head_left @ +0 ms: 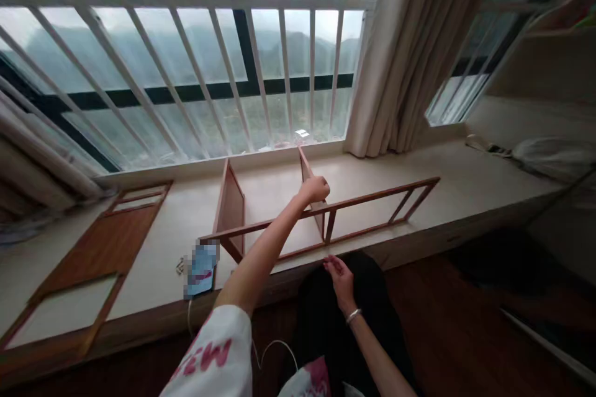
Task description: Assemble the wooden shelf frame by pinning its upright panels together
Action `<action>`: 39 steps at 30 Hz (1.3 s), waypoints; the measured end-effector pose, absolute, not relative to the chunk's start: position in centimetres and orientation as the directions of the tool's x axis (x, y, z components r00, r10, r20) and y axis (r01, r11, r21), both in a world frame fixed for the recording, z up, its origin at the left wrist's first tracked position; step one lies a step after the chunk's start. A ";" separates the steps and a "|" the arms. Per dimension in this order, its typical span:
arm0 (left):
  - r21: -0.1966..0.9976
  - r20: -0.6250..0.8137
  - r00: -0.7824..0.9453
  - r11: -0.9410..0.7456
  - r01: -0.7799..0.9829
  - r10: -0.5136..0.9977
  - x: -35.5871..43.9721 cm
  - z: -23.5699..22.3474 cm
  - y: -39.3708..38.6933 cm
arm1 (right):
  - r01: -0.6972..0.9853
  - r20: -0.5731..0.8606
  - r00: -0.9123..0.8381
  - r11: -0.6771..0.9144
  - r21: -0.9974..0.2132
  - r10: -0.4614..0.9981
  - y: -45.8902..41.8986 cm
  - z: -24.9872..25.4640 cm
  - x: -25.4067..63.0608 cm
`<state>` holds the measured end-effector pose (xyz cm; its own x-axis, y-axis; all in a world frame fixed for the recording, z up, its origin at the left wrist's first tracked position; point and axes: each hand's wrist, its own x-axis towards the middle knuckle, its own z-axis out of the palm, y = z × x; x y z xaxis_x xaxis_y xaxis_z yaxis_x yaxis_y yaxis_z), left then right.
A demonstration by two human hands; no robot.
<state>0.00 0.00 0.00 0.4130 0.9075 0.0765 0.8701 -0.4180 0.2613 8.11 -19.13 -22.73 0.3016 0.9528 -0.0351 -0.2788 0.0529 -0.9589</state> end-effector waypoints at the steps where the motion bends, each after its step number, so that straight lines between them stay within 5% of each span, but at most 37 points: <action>1: 0.265 0.072 0.405 -0.409 0.873 0.912 0.0 0.1 -0.1 | -0.278 -0.031 0.301 0.057 -0.959 0.953 -19.2 -22.7 8.1; 25: 0.292 0.069 0.378 -0.381 0.878 0.923 0.0 0.6 -0.7 | -0.064 0.057 0.333 0.083 -0.995 0.941 -19.3 -21.4 7.8; 39: 0.300 0.073 0.393 -0.396 0.868 0.917 -0.1 0.4 -0.5 | 0.407 0.227 0.335 0.077 -0.910 0.914 -19.6 -21.4 8.8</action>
